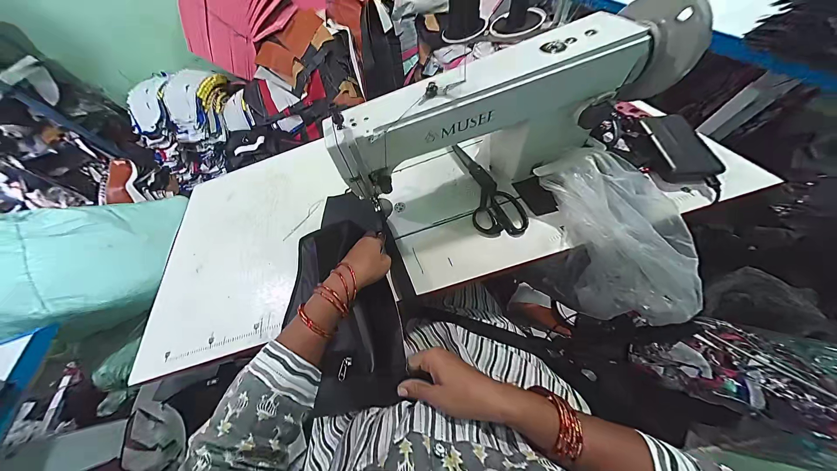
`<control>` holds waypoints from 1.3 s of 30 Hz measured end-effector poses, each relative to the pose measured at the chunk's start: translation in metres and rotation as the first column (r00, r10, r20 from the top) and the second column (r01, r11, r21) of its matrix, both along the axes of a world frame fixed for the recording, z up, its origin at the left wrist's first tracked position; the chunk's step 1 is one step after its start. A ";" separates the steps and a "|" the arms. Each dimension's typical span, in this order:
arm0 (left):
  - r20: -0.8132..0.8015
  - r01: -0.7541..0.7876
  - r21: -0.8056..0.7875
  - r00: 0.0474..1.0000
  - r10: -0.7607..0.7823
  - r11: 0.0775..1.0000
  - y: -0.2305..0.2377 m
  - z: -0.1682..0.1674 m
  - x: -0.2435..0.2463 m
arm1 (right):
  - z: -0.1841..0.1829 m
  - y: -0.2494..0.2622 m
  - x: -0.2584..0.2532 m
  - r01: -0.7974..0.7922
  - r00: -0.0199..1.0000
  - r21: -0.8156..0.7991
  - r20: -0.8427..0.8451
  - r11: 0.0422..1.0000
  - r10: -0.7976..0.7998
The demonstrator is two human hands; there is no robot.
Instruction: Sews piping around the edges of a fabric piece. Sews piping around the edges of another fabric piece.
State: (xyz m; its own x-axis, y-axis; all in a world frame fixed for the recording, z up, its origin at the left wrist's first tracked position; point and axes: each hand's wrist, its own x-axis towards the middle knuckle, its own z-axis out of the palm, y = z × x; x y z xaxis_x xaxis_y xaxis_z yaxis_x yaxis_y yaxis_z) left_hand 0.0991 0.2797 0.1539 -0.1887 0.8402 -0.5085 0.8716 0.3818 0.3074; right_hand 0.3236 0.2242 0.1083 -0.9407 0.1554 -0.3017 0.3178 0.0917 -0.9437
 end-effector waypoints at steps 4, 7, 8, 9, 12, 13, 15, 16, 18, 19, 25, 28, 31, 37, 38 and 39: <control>-0.040 0.032 -0.016 0.999 -0.033 0.999 -0.001 0.001 0.001 | 0.006 -0.004 -0.001 -0.063 0.997 0.169 -0.039 0.984 0.071; -0.056 0.041 -0.010 0.998 -0.042 0.999 -0.002 -0.001 0.003 | 0.009 -0.008 -0.002 -0.078 0.989 0.280 -0.100 0.957 0.109; -0.066 0.038 -0.011 0.997 -0.039 0.999 -0.002 -0.001 0.004 | 0.012 -0.009 -0.002 -0.084 0.987 0.309 -0.106 0.947 0.122; -0.074 0.035 -0.015 0.997 -0.036 0.999 -0.002 -0.001 0.005 | 0.015 -0.009 -0.003 -0.097 0.986 0.322 -0.096 0.942 0.134; -0.021 0.058 0.007 0.998 -0.057 0.998 -0.004 -0.001 -0.002 | 0.021 -0.006 -0.004 -0.119 0.988 0.309 -0.059 0.944 0.144; 0.004 0.075 0.015 0.997 -0.075 0.997 -0.004 -0.001 -0.006 | 0.021 -0.005 -0.004 -0.121 0.988 0.296 -0.054 0.947 0.144; 0.019 0.109 0.009 0.994 -0.109 0.994 -0.005 0.000 -0.009 | 0.020 -0.003 -0.003 -0.116 0.989 0.277 -0.057 0.954 0.137; 0.014 0.115 0.003 0.993 -0.115 0.993 -0.005 -0.001 -0.009 | 0.018 -0.004 -0.002 -0.111 0.989 0.265 -0.061 0.958 0.132; -0.025 0.102 -0.013 0.994 -0.103 0.995 -0.006 -0.001 -0.005 | 0.017 -0.004 -0.001 -0.107 0.990 0.252 -0.061 0.962 0.126; -0.051 0.078 -0.016 0.996 -0.079 0.997 -0.006 0.000 -0.001 | 0.016 -0.004 -0.001 -0.105 0.990 0.246 -0.061 0.964 0.124; -0.234 -0.026 -0.107 0.972 0.001 0.994 -0.001 0.001 0.024 | 0.015 -0.004 -0.002 -0.116 0.991 0.221 -0.037 0.968 0.127; -0.285 -0.030 -0.177 0.958 -0.022 0.984 0.003 0.007 0.027 | 0.015 -0.004 -0.003 -0.122 0.991 0.225 -0.035 0.967 0.133; -0.303 -0.016 -0.211 0.952 -0.050 0.977 0.005 0.008 0.026 | 0.014 -0.004 -0.002 -0.120 0.990 0.242 -0.042 0.963 0.134; -0.175 0.033 -0.121 0.983 -0.054 0.992 0.002 0.000 0.018 | 0.013 -0.005 -0.003 -0.122 0.988 0.253 -0.057 0.960 0.140; -0.147 0.041 -0.090 0.988 -0.054 0.995 0.001 -0.001 0.015 | 0.013 -0.005 -0.003 -0.125 0.988 0.254 -0.060 0.959 0.145; -0.129 0.044 -0.075 0.990 -0.054 0.996 0.000 -0.003 0.014 | 0.014 -0.005 -0.004 -0.124 0.987 0.253 -0.065 0.960 0.144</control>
State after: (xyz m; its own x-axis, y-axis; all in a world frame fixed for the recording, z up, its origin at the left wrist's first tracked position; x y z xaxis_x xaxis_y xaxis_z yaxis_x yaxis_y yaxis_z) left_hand 0.1132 0.2794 0.1512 -0.2171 0.8124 -0.5412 0.9208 0.3545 0.1629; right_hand 0.3199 0.2190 0.1218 -0.9779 0.0861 -0.1905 0.2089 0.3620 -0.9085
